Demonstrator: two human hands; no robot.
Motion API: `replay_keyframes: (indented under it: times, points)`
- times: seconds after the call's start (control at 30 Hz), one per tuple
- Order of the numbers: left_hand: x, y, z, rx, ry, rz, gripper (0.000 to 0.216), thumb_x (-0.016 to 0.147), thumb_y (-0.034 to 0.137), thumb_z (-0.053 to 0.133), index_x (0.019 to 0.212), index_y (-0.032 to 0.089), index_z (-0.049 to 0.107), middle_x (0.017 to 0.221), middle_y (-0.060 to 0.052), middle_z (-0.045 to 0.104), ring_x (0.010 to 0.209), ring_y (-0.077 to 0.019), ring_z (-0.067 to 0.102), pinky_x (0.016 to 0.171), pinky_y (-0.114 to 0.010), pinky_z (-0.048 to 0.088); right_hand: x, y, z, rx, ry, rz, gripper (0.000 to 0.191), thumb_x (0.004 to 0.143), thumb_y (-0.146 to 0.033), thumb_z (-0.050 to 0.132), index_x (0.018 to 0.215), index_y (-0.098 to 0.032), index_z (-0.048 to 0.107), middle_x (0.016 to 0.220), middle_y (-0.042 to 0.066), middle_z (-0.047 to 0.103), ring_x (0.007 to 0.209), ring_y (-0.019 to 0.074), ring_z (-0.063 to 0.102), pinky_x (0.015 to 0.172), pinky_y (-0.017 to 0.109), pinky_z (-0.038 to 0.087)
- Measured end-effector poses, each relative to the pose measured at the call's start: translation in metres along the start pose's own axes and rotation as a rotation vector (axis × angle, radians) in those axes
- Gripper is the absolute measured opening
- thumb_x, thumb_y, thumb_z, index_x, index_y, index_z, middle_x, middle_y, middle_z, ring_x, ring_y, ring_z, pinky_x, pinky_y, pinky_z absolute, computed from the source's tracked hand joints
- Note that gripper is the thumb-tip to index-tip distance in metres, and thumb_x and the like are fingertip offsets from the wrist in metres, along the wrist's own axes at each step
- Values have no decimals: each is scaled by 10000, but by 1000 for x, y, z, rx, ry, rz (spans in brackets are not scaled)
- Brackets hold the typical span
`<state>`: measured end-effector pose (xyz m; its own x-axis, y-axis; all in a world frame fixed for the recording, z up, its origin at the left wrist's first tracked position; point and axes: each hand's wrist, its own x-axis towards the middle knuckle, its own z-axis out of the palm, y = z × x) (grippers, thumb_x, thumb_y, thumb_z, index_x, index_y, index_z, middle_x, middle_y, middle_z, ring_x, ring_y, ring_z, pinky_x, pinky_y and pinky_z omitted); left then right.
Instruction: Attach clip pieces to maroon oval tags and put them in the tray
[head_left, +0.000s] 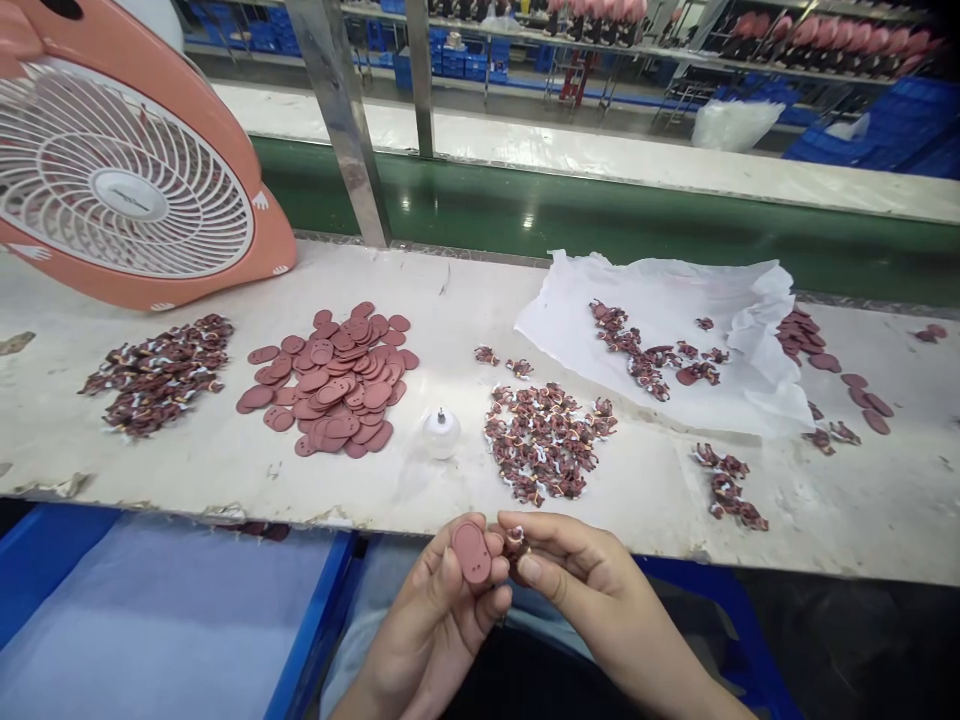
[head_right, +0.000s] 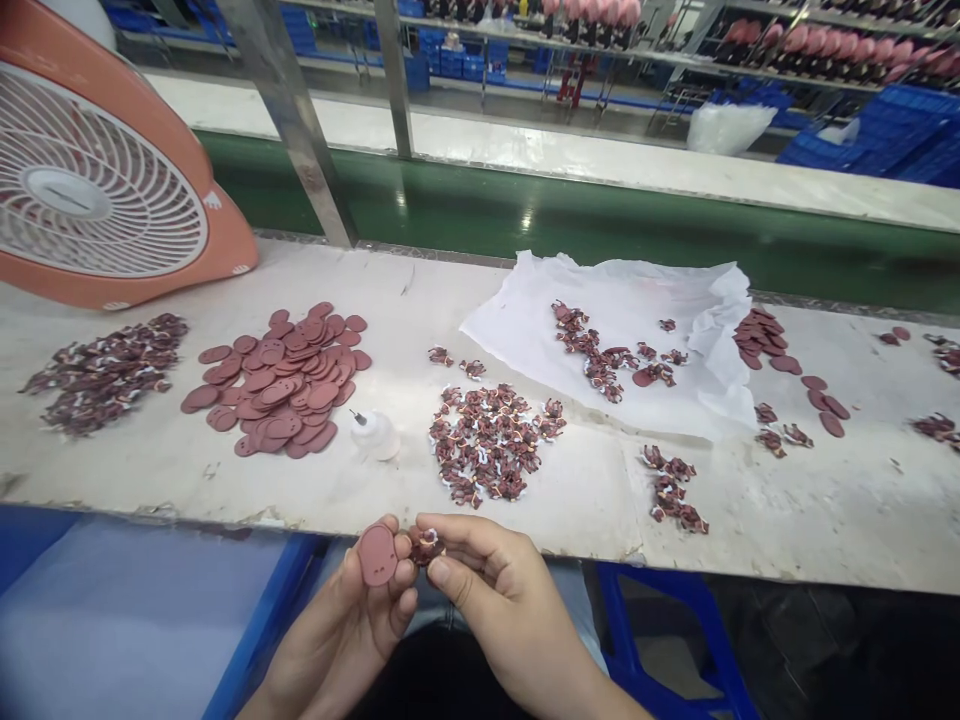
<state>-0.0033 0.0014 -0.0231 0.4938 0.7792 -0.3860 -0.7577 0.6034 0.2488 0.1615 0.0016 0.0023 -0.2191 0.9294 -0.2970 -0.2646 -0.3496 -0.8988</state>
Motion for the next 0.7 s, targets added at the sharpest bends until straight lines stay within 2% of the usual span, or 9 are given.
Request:
replay_keyframes:
  times: [0.2, 0.27, 0.37, 0.43, 0.53, 0.6, 0.7]
  points:
    - [1, 0, -1, 5, 81, -19, 202, 783, 231, 728, 983, 205, 726, 895, -7, 764, 803, -101, 707, 729, -193, 586, -1, 1, -4, -146, -5, -46, 179, 868, -256, 685, 1032, -313, 729, 1051, 4, 730, 985, 142, 673, 898, 208, 515]
    - [1, 0, 0, 26, 74, -30, 201, 785, 233, 726, 985, 207, 723, 923, -10, 762, 812, -108, 708, 714, -198, 587, -4, -3, -7, -153, 23, -45, 218, 876, -259, 677, 1082, -327, 702, 1046, -1, 730, 988, 133, 670, 884, 198, 519]
    - [-2, 3, 2, 57, 23, -42, 202, 793, 259, 719, 989, 210, 723, 939, -23, 760, 830, -119, 708, 693, -193, 580, -8, -15, -12, -138, 49, -40, 219, 882, -277, 673, 1090, -343, 682, 983, -14, 736, 886, 104, 685, 786, 161, 542]
    - [-5, 5, 5, 75, 3, -44, 205, 795, 269, 717, 992, 213, 724, 935, -29, 757, 826, -119, 706, 678, -182, 569, -9, -26, -14, -155, 7, -51, 182, 879, -265, 676, 1042, -344, 699, 981, -15, 727, 866, 103, 681, 773, 166, 547]
    - [-9, 6, 10, 102, -4, -51, 214, 784, 292, 727, 982, 210, 724, 896, -33, 741, 791, -114, 693, 645, -170, 546, -8, -44, -14, -283, -80, -152, 171, 877, -239, 676, 999, -351, 719, 993, -14, 691, 918, 115, 652, 804, 185, 530]
    - [-11, 7, 14, 134, -1, -59, 224, 773, 318, 736, 961, 197, 724, 855, -34, 717, 758, -113, 675, 626, -170, 531, -6, -54, -12, -414, -110, -242, 181, 874, -236, 678, 1006, -352, 723, 916, -16, 677, 850, 109, 638, 754, 181, 517]
    - [-13, 6, 19, 211, -8, -57, 236, 773, 355, 728, 893, 152, 723, 761, -30, 649, 717, -109, 632, 601, -168, 510, -3, -65, -6, -574, -139, -299, 224, 880, -225, 672, 1052, -365, 706, 833, -32, 682, 759, 101, 630, 692, 182, 499]
